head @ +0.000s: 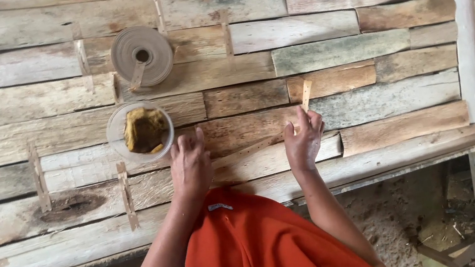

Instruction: Applying adhesive to thin wooden strips and manually pressing them onto a larger wooden panel to create a decorative or structural surface.

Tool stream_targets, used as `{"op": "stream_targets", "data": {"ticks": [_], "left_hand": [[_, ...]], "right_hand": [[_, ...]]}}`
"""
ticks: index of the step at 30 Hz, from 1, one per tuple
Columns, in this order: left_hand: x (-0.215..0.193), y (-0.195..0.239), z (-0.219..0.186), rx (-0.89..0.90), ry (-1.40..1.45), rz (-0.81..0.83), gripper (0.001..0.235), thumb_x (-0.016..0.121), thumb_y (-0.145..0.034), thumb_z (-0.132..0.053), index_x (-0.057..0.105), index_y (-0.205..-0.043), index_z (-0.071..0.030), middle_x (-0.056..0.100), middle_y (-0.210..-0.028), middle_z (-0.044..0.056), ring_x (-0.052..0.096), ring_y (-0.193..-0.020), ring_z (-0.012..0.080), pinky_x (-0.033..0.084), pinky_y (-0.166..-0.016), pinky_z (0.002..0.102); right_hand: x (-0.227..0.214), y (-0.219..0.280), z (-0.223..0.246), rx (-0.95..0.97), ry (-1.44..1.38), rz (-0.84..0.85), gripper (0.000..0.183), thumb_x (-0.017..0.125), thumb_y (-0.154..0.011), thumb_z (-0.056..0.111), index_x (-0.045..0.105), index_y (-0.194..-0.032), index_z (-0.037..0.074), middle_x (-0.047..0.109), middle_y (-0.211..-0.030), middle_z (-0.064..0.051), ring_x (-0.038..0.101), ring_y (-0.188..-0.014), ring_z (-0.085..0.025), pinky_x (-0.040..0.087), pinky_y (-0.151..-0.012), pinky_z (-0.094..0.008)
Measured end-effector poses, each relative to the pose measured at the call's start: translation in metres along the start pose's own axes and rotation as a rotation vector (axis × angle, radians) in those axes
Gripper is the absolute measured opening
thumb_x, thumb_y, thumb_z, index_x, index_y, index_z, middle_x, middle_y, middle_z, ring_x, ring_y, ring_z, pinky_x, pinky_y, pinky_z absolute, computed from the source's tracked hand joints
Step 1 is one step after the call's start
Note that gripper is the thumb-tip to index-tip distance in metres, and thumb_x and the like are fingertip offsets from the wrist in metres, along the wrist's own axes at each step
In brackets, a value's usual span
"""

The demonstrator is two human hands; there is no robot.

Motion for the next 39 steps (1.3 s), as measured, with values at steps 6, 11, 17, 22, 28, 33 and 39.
{"op": "stream_targets", "data": {"ticks": [6, 11, 17, 22, 28, 33, 39], "left_hand": [[0.013, 0.003, 0.004, 0.053, 0.017, -0.125, 0.068, 0.081, -0.075, -0.011, 0.060, -0.140, -0.006, 0.053, -0.112, 0.018, 0.061, -0.096, 0.0436, 0.061, -0.070, 0.055], [0.013, 0.006, 0.002, 0.050, 0.016, -0.160, 0.067, 0.080, -0.077, -0.013, 0.060, -0.141, -0.008, 0.051, -0.114, 0.016, 0.060, -0.095, 0.0423, 0.061, -0.066, 0.053], [0.018, 0.006, 0.007, 0.015, 0.040, -0.137, 0.065, 0.078, -0.080, -0.015, 0.060, -0.143, -0.012, 0.051, -0.114, 0.015, 0.060, -0.098, 0.0407, 0.063, -0.065, 0.050], [0.018, 0.006, 0.007, -0.008, 0.080, -0.126, 0.066, 0.078, -0.080, -0.016, 0.060, -0.143, -0.012, 0.052, -0.115, 0.016, 0.060, -0.099, 0.0431, 0.062, -0.063, 0.053], [0.022, 0.007, 0.009, 0.020, 0.023, -0.152, 0.068, 0.079, -0.078, -0.018, 0.060, -0.143, -0.013, 0.052, -0.116, 0.014, 0.060, -0.099, 0.0428, 0.062, -0.063, 0.054], [0.027, 0.006, 0.012, -0.011, 0.030, -0.142, 0.066, 0.079, -0.079, -0.021, 0.061, -0.143, -0.016, 0.052, -0.117, 0.011, 0.060, -0.104, 0.0408, 0.063, -0.070, 0.051], [0.030, 0.007, 0.020, -0.060, 0.093, -0.123, 0.064, 0.079, -0.081, -0.023, 0.063, -0.143, -0.018, 0.052, -0.117, 0.010, 0.060, -0.106, 0.0414, 0.061, -0.076, 0.051]], "right_hand": [[-0.015, -0.013, -0.022, 0.285, -0.160, 0.125, 0.045, 0.067, -0.084, -0.002, 0.069, -0.129, 0.000, 0.054, -0.114, -0.013, 0.059, -0.099, -0.029, 0.048, -0.088, -0.043], [-0.011, -0.018, -0.039, 0.337, -0.271, 0.056, 0.045, 0.072, -0.081, -0.003, 0.072, -0.125, 0.001, 0.058, -0.113, -0.012, 0.068, -0.097, -0.026, 0.059, -0.080, -0.029], [-0.008, -0.020, -0.038, 0.289, -0.346, -0.003, 0.045, 0.073, -0.079, -0.008, 0.072, -0.123, -0.002, 0.058, -0.109, -0.013, 0.072, -0.093, -0.025, 0.062, -0.076, -0.027], [-0.006, -0.022, -0.038, 0.238, -0.340, -0.009, 0.044, 0.072, -0.079, -0.010, 0.072, -0.123, -0.003, 0.058, -0.111, -0.016, 0.073, -0.095, -0.029, 0.063, -0.076, -0.027], [-0.016, -0.027, -0.026, 0.176, -0.307, 0.041, 0.042, 0.072, -0.082, -0.012, 0.071, -0.124, -0.004, 0.056, -0.111, -0.014, 0.072, -0.098, -0.030, 0.063, -0.078, -0.029], [-0.020, -0.031, -0.015, 0.164, -0.260, 0.114, 0.044, 0.078, -0.084, -0.003, 0.070, -0.127, -0.001, 0.054, -0.112, -0.013, 0.068, -0.099, -0.029, 0.062, -0.080, -0.032], [-0.015, -0.028, -0.018, 0.149, -0.216, 0.121, 0.045, 0.081, -0.085, 0.001, 0.070, -0.129, 0.003, 0.054, -0.113, -0.011, 0.066, -0.100, -0.028, 0.060, -0.084, -0.034]]}}
Point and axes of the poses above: each hand's wrist, its own y-axis away from the middle knuckle, its own x-axis out of the palm, z = x × y, the point moved 5 cm from there along -y, towards the middle knuckle
